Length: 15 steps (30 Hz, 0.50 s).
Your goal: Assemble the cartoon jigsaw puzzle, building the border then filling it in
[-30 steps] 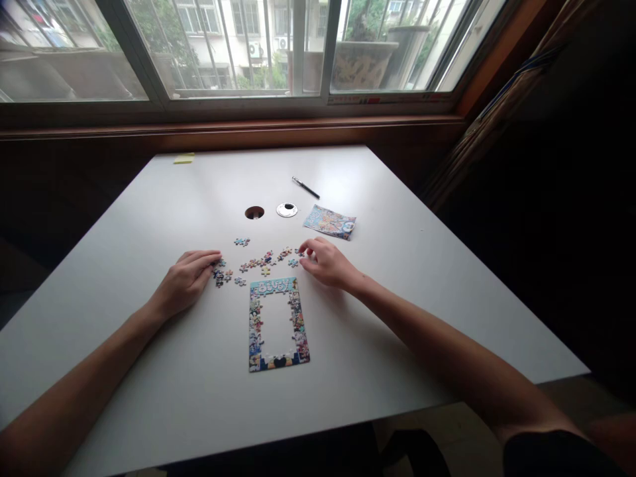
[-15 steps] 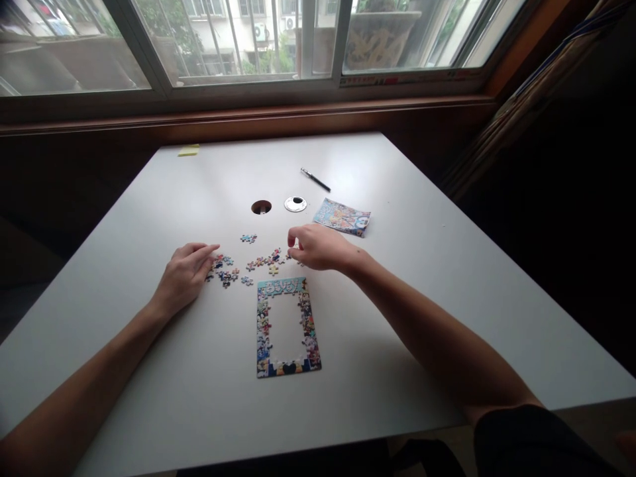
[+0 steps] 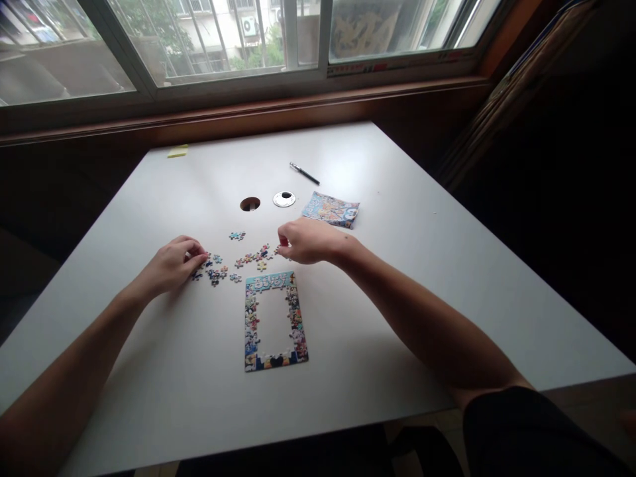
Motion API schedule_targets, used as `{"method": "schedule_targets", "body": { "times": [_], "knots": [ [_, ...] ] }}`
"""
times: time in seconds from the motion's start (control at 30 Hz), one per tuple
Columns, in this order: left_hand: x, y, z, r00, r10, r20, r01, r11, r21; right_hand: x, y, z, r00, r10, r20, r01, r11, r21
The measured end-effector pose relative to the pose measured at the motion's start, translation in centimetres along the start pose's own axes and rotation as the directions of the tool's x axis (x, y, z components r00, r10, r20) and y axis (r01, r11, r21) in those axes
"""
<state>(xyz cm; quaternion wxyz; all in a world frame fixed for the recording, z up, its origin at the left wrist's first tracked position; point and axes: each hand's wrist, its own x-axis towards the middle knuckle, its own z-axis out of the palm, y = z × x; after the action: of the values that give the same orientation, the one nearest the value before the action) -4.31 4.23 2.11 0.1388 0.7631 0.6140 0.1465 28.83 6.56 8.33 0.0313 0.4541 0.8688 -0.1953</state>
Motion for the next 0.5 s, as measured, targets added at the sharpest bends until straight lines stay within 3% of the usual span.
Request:
{"method": "schedule_targets", "body": {
  "times": [0.13, 0.5],
  "knots": [
    [1.2, 0.4, -1.3, 0.993, -0.034, 0.112, 0.027, 0.997, 0.069, -0.5, -0.3, -0.5, 1.0, -0.006, 0.01, 0.006, 1.0, -0.003],
    [2.2, 0.0, -1.8, 0.981, -0.029, 0.191, -0.007, 0.982, 0.187, -1.6, -0.6, -1.3, 0.995, -0.007, 0.104, 0.012, 0.999, -0.042]
  ]
}}
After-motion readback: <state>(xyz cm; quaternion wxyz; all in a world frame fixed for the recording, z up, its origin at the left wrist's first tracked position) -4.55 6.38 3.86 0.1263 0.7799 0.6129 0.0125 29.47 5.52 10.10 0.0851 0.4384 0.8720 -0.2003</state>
